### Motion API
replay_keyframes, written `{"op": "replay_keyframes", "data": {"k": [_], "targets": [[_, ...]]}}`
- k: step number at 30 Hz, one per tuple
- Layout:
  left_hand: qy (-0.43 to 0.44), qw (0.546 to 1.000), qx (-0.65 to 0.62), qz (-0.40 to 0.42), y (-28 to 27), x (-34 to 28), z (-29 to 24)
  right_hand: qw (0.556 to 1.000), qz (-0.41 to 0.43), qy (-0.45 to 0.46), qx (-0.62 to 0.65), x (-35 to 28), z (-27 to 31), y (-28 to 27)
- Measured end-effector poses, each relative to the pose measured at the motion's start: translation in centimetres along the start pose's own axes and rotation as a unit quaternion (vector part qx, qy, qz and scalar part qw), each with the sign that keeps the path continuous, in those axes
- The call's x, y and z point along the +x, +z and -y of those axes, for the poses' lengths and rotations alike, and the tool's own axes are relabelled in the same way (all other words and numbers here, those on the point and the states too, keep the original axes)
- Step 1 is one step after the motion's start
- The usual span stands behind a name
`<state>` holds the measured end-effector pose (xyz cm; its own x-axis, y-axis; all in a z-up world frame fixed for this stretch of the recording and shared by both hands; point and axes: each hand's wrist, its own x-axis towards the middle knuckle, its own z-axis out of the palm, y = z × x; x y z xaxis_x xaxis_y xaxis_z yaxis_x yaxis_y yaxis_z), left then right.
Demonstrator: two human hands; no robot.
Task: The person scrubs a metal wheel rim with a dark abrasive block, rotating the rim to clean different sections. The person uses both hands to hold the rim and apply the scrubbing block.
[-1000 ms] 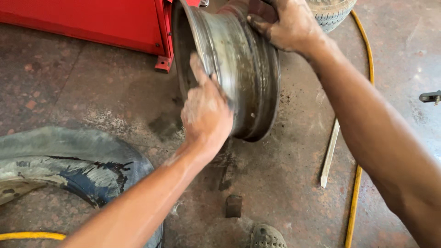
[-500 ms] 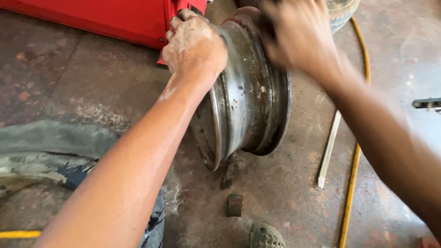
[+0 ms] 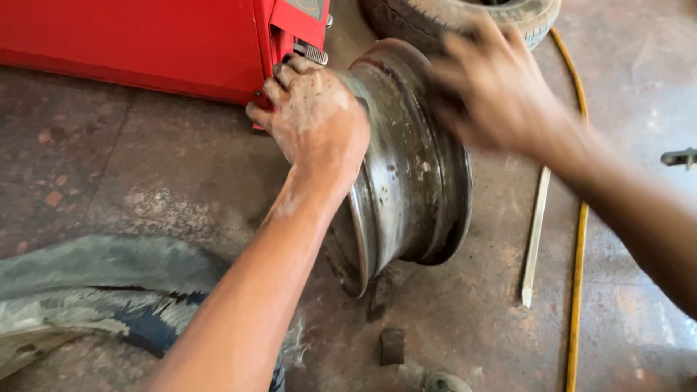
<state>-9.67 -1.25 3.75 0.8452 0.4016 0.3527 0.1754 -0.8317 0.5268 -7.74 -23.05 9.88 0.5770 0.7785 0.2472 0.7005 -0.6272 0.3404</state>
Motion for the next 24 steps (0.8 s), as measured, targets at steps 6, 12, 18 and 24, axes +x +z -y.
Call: {"op": "replay_keyframes", "data": {"k": [6, 12, 18, 24], "targets": [[-0.01, 0.998, -0.049, 0.031, 0.4, 0.4, 0.9, 0.993, -0.083, -0.084, -0.023, 2.3, -3.1, 1.0], [0.016, 1.0, -0.009, 0.0, 0.6, 0.4, 0.9, 0.988, 0.034, -0.007, 0.15, 8.6, -5.0, 3.8], [0.021, 0.998, -0.048, 0.022, 0.1, -0.1, 0.8, 0.987, -0.014, -0.104, 0.12, 0.0, -4.6, 3.0], [0.064, 0.995, -0.001, -0.073, 0.7, 0.2, 1.1, 0.966, -0.003, -0.021, 0.256, 10.1, -8.1, 7.7]]}}
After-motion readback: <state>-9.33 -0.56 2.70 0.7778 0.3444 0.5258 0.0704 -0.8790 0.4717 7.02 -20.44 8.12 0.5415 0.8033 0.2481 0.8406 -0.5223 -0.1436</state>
